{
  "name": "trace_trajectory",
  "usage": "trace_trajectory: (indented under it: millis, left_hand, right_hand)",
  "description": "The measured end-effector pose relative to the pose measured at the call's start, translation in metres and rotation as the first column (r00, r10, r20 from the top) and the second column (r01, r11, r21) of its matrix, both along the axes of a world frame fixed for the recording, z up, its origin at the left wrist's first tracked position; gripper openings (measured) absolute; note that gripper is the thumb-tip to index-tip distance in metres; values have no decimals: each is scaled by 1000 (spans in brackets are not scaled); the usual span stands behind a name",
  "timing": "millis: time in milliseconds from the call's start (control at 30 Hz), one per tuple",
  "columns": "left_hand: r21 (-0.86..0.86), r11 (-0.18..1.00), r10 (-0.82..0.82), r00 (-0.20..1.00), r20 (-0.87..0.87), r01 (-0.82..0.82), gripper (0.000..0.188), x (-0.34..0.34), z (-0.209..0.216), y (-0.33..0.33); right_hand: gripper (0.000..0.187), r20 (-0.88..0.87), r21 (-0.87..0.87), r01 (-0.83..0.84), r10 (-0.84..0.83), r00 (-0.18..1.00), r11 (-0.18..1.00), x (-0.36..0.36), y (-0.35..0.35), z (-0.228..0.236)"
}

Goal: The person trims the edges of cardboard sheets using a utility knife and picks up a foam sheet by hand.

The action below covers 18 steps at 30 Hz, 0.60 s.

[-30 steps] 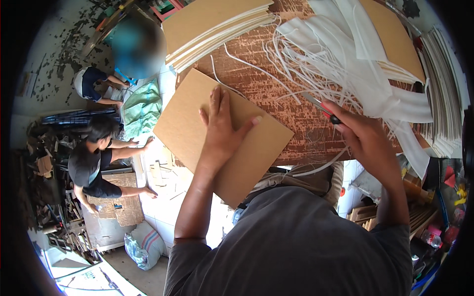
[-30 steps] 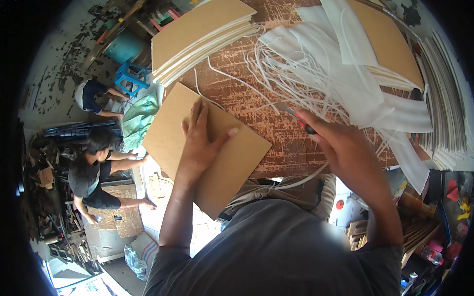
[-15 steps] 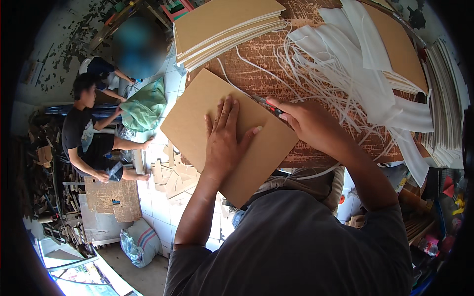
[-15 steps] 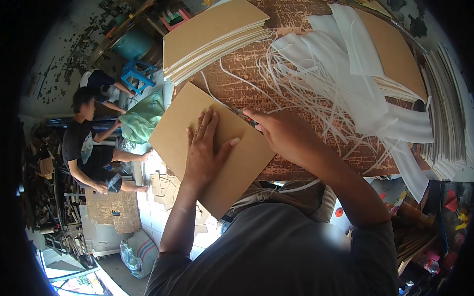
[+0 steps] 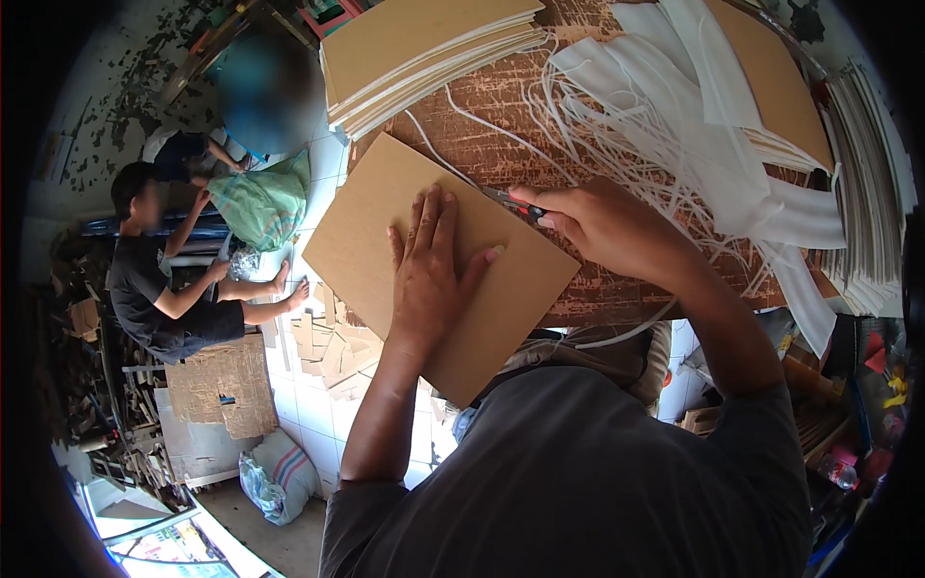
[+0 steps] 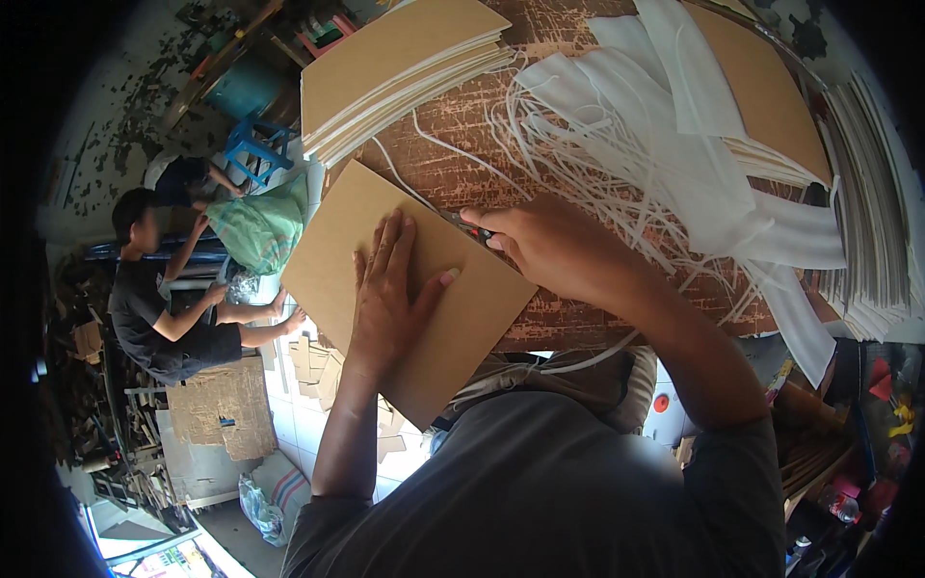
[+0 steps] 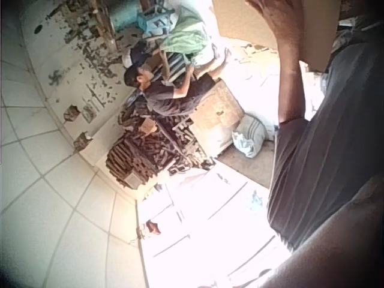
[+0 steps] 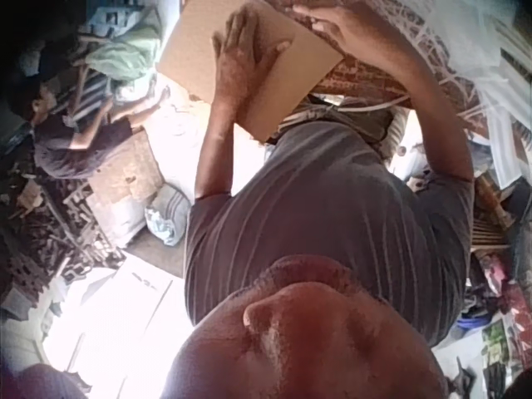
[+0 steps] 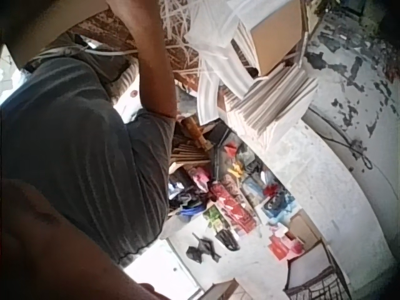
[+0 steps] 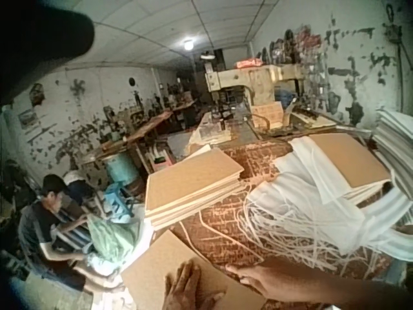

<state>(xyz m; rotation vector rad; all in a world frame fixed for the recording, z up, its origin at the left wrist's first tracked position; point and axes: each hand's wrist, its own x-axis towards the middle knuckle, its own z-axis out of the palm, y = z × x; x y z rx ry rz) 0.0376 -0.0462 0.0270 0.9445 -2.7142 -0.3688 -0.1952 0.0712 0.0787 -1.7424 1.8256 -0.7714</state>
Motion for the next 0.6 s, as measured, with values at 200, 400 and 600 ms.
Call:
trace_trajectory:
  millis: [200,400,600]
  left_hand:
    - [7,1000,-5,1000,0,5,86,-1,0,0]
    - [-17,1000,-17,999,-33,17,84,1,2,1]
    - [135,977,205,914,-350,-168,77,44,12,-23]
  right_hand:
    - [47,-54,54,-59,62,997,997,-9,19,12]
    - [48,-117,117,-59,73,991,991,-11,44,21]
    - [45,-307,-187,250,-299,904,950,-41,58,3]
